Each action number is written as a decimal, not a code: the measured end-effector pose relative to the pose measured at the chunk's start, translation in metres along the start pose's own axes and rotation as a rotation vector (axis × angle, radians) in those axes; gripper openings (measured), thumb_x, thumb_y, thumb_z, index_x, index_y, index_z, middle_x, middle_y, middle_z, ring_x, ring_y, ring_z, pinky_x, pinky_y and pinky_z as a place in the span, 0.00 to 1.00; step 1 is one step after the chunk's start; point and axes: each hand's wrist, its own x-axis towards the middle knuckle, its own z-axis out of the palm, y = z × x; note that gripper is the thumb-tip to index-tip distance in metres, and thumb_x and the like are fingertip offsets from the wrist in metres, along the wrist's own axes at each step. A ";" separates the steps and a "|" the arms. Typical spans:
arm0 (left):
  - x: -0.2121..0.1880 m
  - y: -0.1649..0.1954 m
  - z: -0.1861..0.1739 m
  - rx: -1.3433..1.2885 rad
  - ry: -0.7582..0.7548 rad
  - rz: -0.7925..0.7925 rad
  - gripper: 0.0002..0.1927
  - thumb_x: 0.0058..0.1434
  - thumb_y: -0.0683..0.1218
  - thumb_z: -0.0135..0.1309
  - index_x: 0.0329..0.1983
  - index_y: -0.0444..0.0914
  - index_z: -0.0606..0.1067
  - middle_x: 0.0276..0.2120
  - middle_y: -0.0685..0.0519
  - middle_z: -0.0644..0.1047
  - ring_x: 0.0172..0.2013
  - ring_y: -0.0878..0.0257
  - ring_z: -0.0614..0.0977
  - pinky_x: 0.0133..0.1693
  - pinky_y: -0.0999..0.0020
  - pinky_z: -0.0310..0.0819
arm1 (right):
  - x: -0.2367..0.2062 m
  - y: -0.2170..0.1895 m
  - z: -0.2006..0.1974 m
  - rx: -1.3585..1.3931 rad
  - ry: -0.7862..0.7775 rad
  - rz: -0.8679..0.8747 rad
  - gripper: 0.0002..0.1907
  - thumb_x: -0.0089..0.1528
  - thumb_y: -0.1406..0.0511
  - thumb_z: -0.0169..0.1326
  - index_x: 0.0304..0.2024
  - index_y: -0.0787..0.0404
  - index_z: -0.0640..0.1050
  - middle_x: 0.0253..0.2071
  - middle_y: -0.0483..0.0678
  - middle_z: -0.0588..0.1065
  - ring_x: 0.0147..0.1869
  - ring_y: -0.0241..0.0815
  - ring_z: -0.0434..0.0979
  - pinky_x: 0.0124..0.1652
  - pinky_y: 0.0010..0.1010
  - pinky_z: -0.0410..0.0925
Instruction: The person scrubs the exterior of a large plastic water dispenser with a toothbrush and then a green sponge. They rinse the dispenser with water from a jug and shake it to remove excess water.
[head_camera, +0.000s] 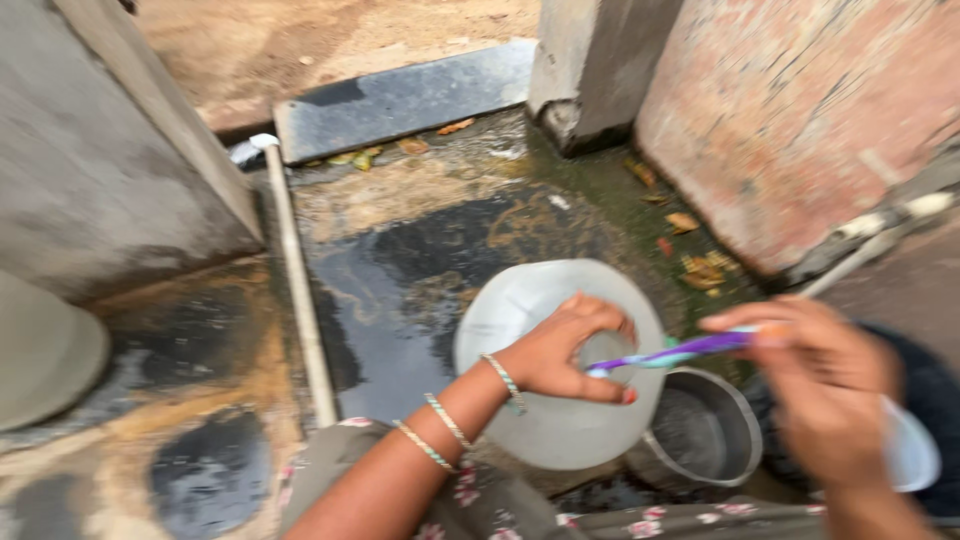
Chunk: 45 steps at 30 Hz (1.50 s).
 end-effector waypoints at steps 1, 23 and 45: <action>-0.001 0.000 0.000 0.052 0.024 -0.082 0.32 0.50 0.61 0.69 0.52 0.41 0.74 0.49 0.49 0.76 0.55 0.51 0.76 0.60 0.54 0.66 | -0.002 -0.009 -0.001 -0.069 0.024 0.029 0.13 0.72 0.62 0.49 0.45 0.64 0.81 0.43 0.50 0.78 0.43 0.38 0.76 0.46 0.25 0.69; 0.001 0.014 0.002 0.028 0.189 -0.312 0.34 0.50 0.58 0.70 0.53 0.39 0.70 0.48 0.45 0.77 0.53 0.51 0.78 0.56 0.59 0.71 | 0.004 -0.004 0.001 -0.295 0.014 0.041 0.15 0.71 0.60 0.48 0.43 0.63 0.83 0.36 0.46 0.77 0.36 0.35 0.71 0.39 0.27 0.64; 0.002 0.013 -0.010 -0.287 -0.143 -0.322 0.34 0.55 0.56 0.68 0.60 0.39 0.69 0.52 0.47 0.76 0.58 0.54 0.77 0.61 0.60 0.69 | 0.011 0.034 0.037 -0.311 -0.218 0.053 0.16 0.70 0.59 0.47 0.41 0.63 0.81 0.38 0.49 0.77 0.43 0.40 0.79 0.44 0.30 0.69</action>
